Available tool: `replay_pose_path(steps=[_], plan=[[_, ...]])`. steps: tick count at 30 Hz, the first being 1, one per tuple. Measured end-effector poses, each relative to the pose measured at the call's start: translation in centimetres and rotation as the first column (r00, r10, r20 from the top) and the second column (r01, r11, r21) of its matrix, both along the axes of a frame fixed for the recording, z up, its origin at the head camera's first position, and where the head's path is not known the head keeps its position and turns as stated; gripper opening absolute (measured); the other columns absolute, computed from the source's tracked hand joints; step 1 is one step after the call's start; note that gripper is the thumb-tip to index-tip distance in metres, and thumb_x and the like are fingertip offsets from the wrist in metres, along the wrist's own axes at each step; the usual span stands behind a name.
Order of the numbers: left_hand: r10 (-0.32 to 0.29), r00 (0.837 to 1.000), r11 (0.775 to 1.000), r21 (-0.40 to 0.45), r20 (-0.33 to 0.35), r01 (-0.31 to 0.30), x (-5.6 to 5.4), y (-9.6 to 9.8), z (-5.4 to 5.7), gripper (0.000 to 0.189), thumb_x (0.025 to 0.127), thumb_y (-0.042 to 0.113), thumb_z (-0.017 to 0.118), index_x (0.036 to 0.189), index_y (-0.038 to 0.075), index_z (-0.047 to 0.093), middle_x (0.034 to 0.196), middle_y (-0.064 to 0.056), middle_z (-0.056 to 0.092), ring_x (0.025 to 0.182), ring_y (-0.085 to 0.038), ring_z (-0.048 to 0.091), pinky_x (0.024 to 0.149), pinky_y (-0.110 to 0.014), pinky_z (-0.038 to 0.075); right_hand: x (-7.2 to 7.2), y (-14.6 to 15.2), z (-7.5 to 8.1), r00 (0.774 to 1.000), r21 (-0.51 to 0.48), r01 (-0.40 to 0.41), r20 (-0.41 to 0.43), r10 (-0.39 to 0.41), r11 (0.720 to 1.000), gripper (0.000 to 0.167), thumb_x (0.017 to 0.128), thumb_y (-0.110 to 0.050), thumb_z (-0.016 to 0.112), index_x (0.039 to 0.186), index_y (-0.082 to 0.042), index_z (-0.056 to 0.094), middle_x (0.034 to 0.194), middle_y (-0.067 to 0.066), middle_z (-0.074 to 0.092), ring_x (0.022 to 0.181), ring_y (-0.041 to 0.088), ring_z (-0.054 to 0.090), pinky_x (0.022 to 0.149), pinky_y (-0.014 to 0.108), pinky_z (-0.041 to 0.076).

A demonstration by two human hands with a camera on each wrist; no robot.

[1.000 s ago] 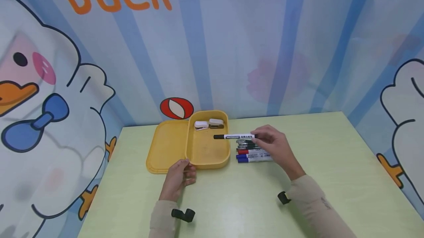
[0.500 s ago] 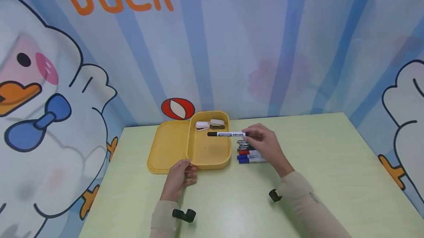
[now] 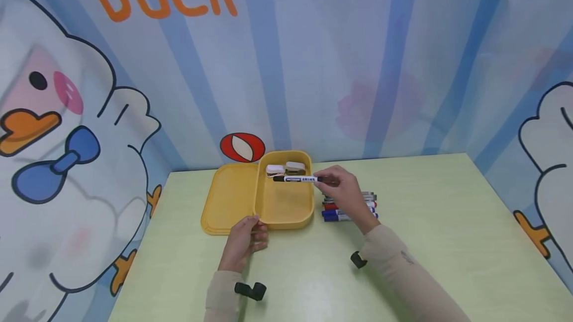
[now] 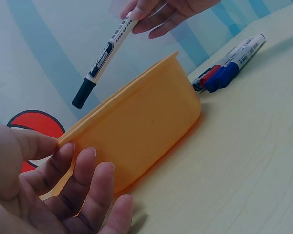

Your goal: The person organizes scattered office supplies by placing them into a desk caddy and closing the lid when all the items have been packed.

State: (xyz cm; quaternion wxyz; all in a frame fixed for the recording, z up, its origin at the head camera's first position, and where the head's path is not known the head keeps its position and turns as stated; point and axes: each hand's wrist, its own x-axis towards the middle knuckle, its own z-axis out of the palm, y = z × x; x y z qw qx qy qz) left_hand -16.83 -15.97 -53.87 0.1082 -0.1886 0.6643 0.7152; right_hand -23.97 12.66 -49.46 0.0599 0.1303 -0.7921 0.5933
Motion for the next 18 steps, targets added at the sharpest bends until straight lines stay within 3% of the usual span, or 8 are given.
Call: replay_pose_path(steps=[6, 18], plan=[[-0.001, 1.0, 1.0, 0.01, -0.002, 0.001, -0.1, 0.1, -0.1, 0.029, 0.106, 0.03, 0.052, 0.103, 0.004, 0.065, 0.091, -0.006, 0.068, 0.078, -0.018, 0.065, 0.069, -0.034, 0.058, -0.7, -1.6, 0.4, 0.999, 0.101, 0.037, 0.029, -0.04, 0.994, 0.02, 0.092, -0.016, 0.077, 0.111, -0.017, 0.074, 0.111, 0.0, 0.064, 0.102, 0.018, 0.069, 0.086, 0.03, 0.059], [0.008, 1.0, 1.0, 0.009, 0.005, -0.008, -0.2, 0.0, -0.2, 0.029, 0.106, 0.031, 0.053, 0.103, 0.004, 0.065, 0.092, -0.005, 0.069, 0.078, -0.018, 0.065, 0.068, -0.034, 0.058, -2.4, -5.2, 0.6, 0.999, 0.222, 0.039, -0.039, -0.031, 0.974, 0.019, 0.09, -0.011, 0.078, 0.108, -0.009, 0.076, 0.103, 0.005, 0.064, 0.092, 0.018, 0.068, 0.079, 0.028, 0.059]])
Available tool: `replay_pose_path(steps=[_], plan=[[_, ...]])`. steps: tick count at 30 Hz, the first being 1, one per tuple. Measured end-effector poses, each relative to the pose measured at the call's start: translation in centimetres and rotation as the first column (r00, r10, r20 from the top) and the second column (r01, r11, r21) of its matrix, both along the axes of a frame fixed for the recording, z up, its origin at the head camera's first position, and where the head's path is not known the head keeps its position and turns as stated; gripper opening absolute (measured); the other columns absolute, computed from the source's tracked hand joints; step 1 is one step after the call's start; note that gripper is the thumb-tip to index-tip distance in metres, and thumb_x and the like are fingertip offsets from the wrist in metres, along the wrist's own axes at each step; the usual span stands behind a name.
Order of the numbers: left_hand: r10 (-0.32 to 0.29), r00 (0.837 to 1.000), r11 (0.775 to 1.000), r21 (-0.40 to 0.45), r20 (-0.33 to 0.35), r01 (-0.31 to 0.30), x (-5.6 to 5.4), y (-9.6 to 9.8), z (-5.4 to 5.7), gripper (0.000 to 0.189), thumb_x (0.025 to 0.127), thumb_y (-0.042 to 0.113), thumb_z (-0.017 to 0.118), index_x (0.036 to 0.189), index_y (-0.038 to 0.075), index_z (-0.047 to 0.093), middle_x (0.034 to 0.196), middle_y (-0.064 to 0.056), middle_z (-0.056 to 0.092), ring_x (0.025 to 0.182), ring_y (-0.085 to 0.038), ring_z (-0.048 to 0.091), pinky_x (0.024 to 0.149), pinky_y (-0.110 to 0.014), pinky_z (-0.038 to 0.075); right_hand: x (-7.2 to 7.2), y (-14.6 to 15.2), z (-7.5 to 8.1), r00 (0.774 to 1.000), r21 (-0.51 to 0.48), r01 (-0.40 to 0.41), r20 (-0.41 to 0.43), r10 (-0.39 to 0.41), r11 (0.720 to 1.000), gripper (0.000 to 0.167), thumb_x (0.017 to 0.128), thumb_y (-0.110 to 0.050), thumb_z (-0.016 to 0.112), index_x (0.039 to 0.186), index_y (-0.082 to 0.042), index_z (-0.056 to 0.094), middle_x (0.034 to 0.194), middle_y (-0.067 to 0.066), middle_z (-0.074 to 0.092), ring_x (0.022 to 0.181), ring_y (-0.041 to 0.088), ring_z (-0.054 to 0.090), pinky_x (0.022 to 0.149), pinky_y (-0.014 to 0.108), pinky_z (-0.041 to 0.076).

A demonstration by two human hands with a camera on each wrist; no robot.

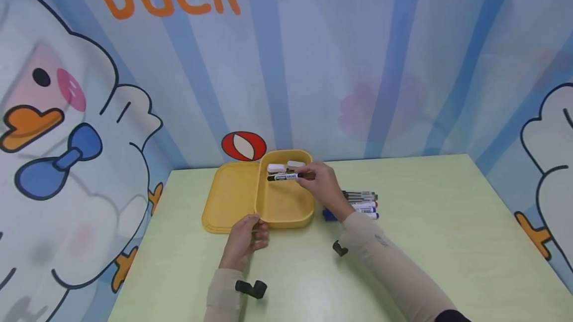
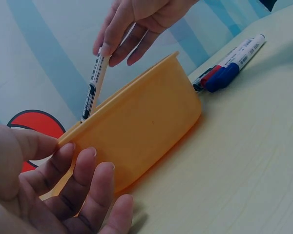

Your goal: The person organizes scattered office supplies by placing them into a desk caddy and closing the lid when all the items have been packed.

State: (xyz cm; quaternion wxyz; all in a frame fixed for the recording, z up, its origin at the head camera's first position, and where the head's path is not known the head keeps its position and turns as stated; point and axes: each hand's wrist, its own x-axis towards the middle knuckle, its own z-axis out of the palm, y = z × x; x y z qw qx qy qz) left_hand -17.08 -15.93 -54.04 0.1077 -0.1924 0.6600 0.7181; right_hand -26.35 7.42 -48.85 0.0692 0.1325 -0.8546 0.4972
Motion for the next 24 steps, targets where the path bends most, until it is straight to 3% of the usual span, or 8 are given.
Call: replay_pose_path(steps=[6, 24], plan=[[0.003, 1.0, 1.0, 0.011, -0.004, -0.003, 0.0, 0.0, 0.2, 0.029, 0.106, 0.03, 0.054, 0.103, 0.004, 0.065, 0.093, -0.006, 0.069, 0.078, -0.018, 0.065, 0.068, -0.034, 0.058, -0.4, -1.3, 0.1, 0.999, 0.042, -0.005, -0.05, 0.007, 0.999, 0.017, 0.088, -0.007, 0.079, 0.104, -0.007, 0.078, 0.101, 0.007, 0.068, 0.088, 0.018, 0.067, 0.077, 0.031, 0.058], [0.008, 1.0, 1.0, 0.027, 0.001, -0.008, 0.1, -0.1, 0.2, 0.028, 0.106, 0.029, 0.054, 0.103, 0.004, 0.065, 0.094, -0.008, 0.069, 0.078, -0.018, 0.065, 0.068, -0.035, 0.059, -0.6, -4.0, 0.0, 0.999, 0.166, 0.009, -0.036, -0.003, 0.986, 0.015, 0.085, -0.005, 0.081, 0.1, -0.004, 0.076, 0.099, 0.008, 0.066, 0.087, 0.018, 0.066, 0.078, 0.031, 0.058]])
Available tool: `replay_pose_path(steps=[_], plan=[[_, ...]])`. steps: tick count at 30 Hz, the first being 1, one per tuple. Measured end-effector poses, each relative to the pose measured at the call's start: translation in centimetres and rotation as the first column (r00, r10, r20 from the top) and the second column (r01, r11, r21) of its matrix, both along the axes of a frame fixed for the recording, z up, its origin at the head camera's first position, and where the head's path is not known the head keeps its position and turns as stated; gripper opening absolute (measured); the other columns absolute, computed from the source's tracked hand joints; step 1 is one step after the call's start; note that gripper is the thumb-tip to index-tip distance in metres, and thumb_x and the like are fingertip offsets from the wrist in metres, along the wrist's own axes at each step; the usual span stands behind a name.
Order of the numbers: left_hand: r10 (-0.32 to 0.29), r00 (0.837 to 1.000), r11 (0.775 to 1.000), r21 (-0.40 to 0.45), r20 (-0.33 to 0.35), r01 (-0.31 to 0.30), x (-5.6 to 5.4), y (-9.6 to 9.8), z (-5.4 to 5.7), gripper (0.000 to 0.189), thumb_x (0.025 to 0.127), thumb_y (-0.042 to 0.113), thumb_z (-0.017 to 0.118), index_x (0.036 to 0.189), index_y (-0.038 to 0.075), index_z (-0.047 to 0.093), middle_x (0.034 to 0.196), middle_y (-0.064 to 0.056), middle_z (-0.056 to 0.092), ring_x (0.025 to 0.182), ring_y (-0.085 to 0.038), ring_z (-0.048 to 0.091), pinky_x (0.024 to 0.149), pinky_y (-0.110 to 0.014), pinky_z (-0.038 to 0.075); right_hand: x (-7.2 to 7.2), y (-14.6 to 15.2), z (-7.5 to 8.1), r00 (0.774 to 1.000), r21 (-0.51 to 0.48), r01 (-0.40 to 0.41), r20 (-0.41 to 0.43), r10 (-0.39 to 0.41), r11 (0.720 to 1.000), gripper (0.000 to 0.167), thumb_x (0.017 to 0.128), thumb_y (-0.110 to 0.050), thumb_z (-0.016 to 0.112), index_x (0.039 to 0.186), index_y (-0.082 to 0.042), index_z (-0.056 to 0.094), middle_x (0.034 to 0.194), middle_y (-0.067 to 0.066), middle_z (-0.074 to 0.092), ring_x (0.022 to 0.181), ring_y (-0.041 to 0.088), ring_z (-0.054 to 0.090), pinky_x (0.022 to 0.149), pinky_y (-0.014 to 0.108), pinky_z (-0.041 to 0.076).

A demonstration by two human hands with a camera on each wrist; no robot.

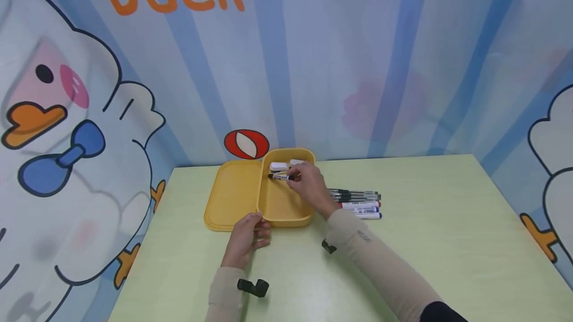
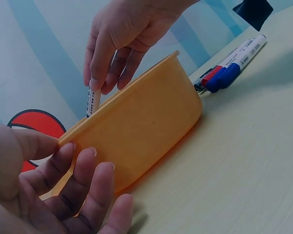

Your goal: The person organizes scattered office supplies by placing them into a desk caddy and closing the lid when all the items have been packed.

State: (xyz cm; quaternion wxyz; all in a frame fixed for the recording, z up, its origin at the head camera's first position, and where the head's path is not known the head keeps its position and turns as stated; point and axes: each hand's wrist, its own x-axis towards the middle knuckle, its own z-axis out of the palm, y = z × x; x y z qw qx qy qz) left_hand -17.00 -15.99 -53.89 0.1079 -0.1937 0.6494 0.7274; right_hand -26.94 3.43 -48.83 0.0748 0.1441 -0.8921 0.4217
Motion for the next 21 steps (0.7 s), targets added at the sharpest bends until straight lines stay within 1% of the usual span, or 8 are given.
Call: replay_pose_path(steps=[2, 7, 9, 10, 12, 15, 18, 21], plan=[[-0.001, 1.0, 1.0, -0.003, 0.0, 0.001, 0.0, 0.0, 0.0, 0.028, 0.106, 0.029, 0.054, 0.103, 0.004, 0.065, 0.094, -0.008, 0.069, 0.078, -0.018, 0.065, 0.069, -0.035, 0.059, -0.1, -0.3, 0.0, 1.0, 0.01, -0.011, 0.022, 0.011, 1.0, 0.014, 0.086, -0.006, 0.08, 0.098, -0.006, 0.076, 0.097, 0.007, 0.064, 0.087, 0.017, 0.064, 0.079, 0.03, 0.057], [-0.005, 1.0, 1.0, -0.009, -0.003, 0.005, 0.0, 0.0, 0.2, 0.029, 0.106, 0.03, 0.054, 0.104, 0.003, 0.065, 0.094, -0.007, 0.069, 0.079, -0.017, 0.065, 0.069, -0.036, 0.059, -0.2, -1.1, 0.1, 0.995, 0.036, -0.086, 0.048, 0.084, 0.996, 0.014, 0.083, -0.005, 0.082, 0.095, -0.005, 0.076, 0.092, 0.006, 0.065, 0.084, 0.017, 0.063, 0.078, 0.031, 0.057], [-0.006, 1.0, 1.0, -0.01, -0.002, 0.006, 0.0, 0.0, 0.2, 0.029, 0.106, 0.03, 0.053, 0.105, 0.003, 0.065, 0.094, -0.007, 0.069, 0.079, -0.017, 0.065, 0.069, -0.036, 0.059, -0.1, -1.5, 0.2, 0.991, 0.048, -0.113, 0.081, 0.109, 0.992, 0.016, 0.082, -0.005, 0.084, 0.096, -0.006, 0.076, 0.093, 0.006, 0.065, 0.083, 0.017, 0.064, 0.077, 0.031, 0.057], [-0.005, 1.0, 1.0, -0.013, 0.001, 0.005, 0.0, 0.0, 0.2, 0.029, 0.106, 0.03, 0.053, 0.105, 0.003, 0.065, 0.094, -0.007, 0.069, 0.079, -0.018, 0.065, 0.069, -0.035, 0.059, -0.1, -1.7, 0.2, 0.987, 0.049, -0.124, 0.11, 0.118, 0.991, 0.017, 0.082, -0.005, 0.084, 0.097, -0.006, 0.075, 0.095, 0.005, 0.065, 0.084, 0.017, 0.065, 0.077, 0.03, 0.057], [-0.003, 1.0, 1.0, -0.016, 0.008, 0.003, -0.1, 0.0, 0.1, 0.029, 0.106, 0.03, 0.052, 0.105, 0.003, 0.065, 0.094, -0.007, 0.069, 0.079, -0.018, 0.065, 0.069, -0.035, 0.059, 0.1, -2.0, 0.2, 0.974, 0.042, -0.156, 0.175, 0.147, 0.987, 0.019, 0.083, -0.005, 0.083, 0.101, -0.006, 0.075, 0.099, 0.006, 0.065, 0.087, 0.017, 0.067, 0.078, 0.029, 0.057], [-0.004, 1.0, 1.0, -0.022, 0.013, 0.004, -0.1, 0.0, 0.1, 0.029, 0.107, 0.03, 0.052, 0.105, 0.003, 0.064, 0.094, -0.007, 0.069, 0.079, -0.019, 0.065, 0.069, -0.035, 0.059, 0.3, -2.6, 0.1, 0.943, 0.041, -0.223, 0.261, 0.205, 0.974, 0.022, 0.087, -0.003, 0.078, 0.108, -0.005, 0.073, 0.105, 0.006, 0.067, 0.093, 0.018, 0.07, 0.081, 0.028, 0.058], [-0.006, 1.0, 1.0, -0.02, 0.015, 0.006, -0.1, -0.1, 0.0, 0.029, 0.107, 0.029, 0.052, 0.105, 0.004, 0.065, 0.095, -0.007, 0.069, 0.08, -0.019, 0.065, 0.07, -0.035, 0.059, 0.5, -3.0, 0.0, 0.915, 0.062, -0.297, 0.303, 0.265, 0.953, 0.026, 0.091, 0.0, 0.073, 0.116, -0.003, 0.071, 0.111, 0.01, 0.07, 0.099, 0.02, 0.069, 0.085, 0.03, 0.058], [-0.01, 1.0, 1.0, -0.019, 0.014, 0.01, -0.1, -0.1, 0.0, 0.028, 0.107, 0.029, 0.051, 0.105, 0.004, 0.065, 0.095, -0.007, 0.069, 0.08, -0.019, 0.066, 0.07, -0.035, 0.059, 0.7, -3.3, -0.1, 0.901, 0.099, -0.322, 0.336, 0.273, 0.941, 0.028, 0.093, 0.0, 0.07, 0.121, -0.003, 0.07, 0.114, 0.011, 0.071, 0.103, 0.021, 0.066, 0.09, 0.034, 0.056]])
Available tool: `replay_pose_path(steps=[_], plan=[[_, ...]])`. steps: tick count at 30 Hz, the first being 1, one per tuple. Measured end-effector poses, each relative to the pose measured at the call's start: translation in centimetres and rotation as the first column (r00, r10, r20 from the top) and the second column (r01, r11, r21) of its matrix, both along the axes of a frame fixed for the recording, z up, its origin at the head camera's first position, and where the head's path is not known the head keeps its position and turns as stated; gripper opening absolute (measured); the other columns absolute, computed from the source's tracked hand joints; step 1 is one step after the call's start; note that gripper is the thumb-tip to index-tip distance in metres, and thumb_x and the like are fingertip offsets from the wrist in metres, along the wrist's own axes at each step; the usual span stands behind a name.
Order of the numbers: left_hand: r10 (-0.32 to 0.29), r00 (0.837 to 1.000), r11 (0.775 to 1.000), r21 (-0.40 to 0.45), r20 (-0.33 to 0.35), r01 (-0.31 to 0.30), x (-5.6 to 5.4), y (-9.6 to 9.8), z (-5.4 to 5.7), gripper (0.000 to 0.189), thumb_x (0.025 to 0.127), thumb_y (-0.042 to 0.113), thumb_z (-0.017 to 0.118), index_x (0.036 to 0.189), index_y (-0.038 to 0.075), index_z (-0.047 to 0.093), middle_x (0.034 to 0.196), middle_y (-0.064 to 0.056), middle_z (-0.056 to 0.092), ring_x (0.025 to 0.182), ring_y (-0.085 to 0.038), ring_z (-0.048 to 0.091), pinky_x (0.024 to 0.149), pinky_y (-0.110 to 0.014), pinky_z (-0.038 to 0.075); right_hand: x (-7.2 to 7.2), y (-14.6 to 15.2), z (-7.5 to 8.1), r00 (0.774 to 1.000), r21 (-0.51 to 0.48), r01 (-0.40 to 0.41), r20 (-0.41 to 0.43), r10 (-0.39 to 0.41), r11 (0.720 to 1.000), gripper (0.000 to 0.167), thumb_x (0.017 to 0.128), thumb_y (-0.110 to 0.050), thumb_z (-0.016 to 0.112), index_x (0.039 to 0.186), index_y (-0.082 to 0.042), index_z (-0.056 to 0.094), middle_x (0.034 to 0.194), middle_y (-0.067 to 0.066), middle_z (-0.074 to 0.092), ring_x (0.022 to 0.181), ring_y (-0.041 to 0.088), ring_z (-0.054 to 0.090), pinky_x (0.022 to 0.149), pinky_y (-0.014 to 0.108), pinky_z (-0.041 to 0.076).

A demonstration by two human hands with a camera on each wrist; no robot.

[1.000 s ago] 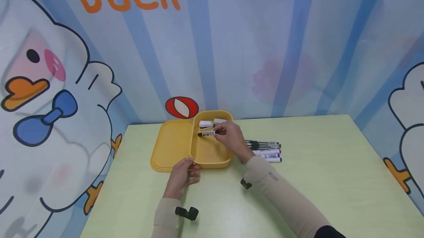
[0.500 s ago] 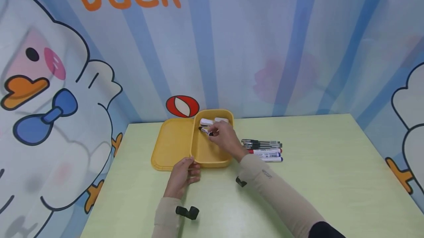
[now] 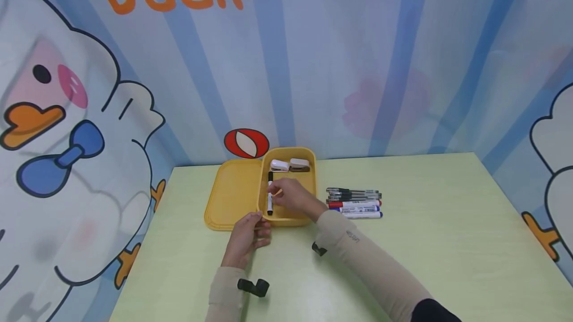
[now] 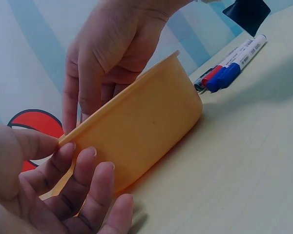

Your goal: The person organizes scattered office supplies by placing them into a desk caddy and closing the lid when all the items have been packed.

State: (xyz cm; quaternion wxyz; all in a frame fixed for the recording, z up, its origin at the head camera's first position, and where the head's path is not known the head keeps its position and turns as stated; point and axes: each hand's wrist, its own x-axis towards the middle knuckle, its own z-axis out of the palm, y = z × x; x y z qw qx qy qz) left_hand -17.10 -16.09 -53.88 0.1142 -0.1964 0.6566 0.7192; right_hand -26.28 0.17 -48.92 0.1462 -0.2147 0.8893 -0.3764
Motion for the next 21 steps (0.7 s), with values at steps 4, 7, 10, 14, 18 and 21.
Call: replay_pose_path(steps=[4, 7, 10, 14, 18, 21], plan=[[-0.006, 1.0, 1.0, 0.005, -0.002, 0.006, 0.0, 0.1, 0.1, 0.028, 0.107, 0.028, 0.05, 0.106, 0.004, 0.064, 0.096, -0.007, 0.069, 0.081, -0.019, 0.066, 0.071, -0.036, 0.059, 0.2, 0.1, -0.1, 1.0, 0.042, 0.0, 0.028, -0.001, 0.999, 0.029, 0.094, -0.001, 0.069, 0.122, -0.006, 0.07, 0.118, 0.008, 0.071, 0.109, 0.021, 0.064, 0.097, 0.036, 0.054], [-0.008, 1.0, 1.0, 0.007, 0.002, 0.008, 0.0, 0.2, 0.1, 0.028, 0.107, 0.028, 0.05, 0.106, 0.004, 0.064, 0.096, -0.007, 0.069, 0.081, -0.018, 0.066, 0.072, -0.036, 0.059, 0.3, 0.4, -0.2, 0.999, 0.044, -0.011, 0.034, 0.009, 0.999, 0.028, 0.094, -0.001, 0.069, 0.122, -0.006, 0.07, 0.119, 0.008, 0.071, 0.109, 0.021, 0.065, 0.097, 0.036, 0.054], [-0.01, 1.0, 1.0, 0.002, 0.009, 0.01, 0.0, 0.3, 0.1, 0.029, 0.108, 0.029, 0.05, 0.107, 0.005, 0.064, 0.097, -0.007, 0.069, 0.082, -0.018, 0.066, 0.072, -0.037, 0.059, 0.4, 1.0, -0.2, 0.999, 0.025, -0.014, 0.039, 0.013, 1.0, 0.028, 0.095, -0.003, 0.069, 0.123, -0.006, 0.07, 0.12, 0.009, 0.07, 0.105, 0.019, 0.065, 0.094, 0.035, 0.055], [-0.001, 1.0, 1.0, -0.005, 0.019, 0.001, -0.1, 0.3, -0.2, 0.029, 0.108, 0.029, 0.05, 0.108, 0.004, 0.064, 0.098, -0.009, 0.07, 0.082, -0.019, 0.066, 0.071, -0.036, 0.059, 0.5, 2.1, 0.2, 0.998, -0.021, -0.002, 0.062, 0.004, 1.0, 0.029, 0.096, -0.007, 0.069, 0.126, -0.007, 0.069, 0.125, 0.01, 0.068, 0.105, 0.019, 0.066, 0.093, 0.036, 0.056], [0.006, 1.0, 1.0, -0.01, 0.023, -0.006, -0.2, 0.3, -0.2, 0.029, 0.107, 0.029, 0.05, 0.11, 0.003, 0.064, 0.098, -0.009, 0.069, 0.082, -0.019, 0.066, 0.071, -0.035, 0.059, 0.4, 3.4, 0.6, 0.998, -0.097, -0.024, 0.056, 0.03, 0.995, 0.033, 0.096, -0.012, 0.071, 0.128, -0.005, 0.066, 0.128, 0.013, 0.066, 0.111, 0.023, 0.068, 0.094, 0.038, 0.056], [0.007, 1.0, 1.0, -0.004, 0.02, -0.006, -0.2, 0.2, -0.1, 0.031, 0.107, 0.029, 0.05, 0.11, 0.002, 0.064, 0.098, -0.008, 0.069, 0.082, -0.019, 0.066, 0.071, -0.035, 0.059, 0.3, 4.4, 0.7, 0.996, -0.148, -0.081, 0.023, 0.085, 0.986, 0.038, 0.095, -0.016, 0.073, 0.13, -0.005, 0.063, 0.132, 0.015, 0.064, 0.116, 0.025, 0.067, 0.096, 0.039, 0.055]])
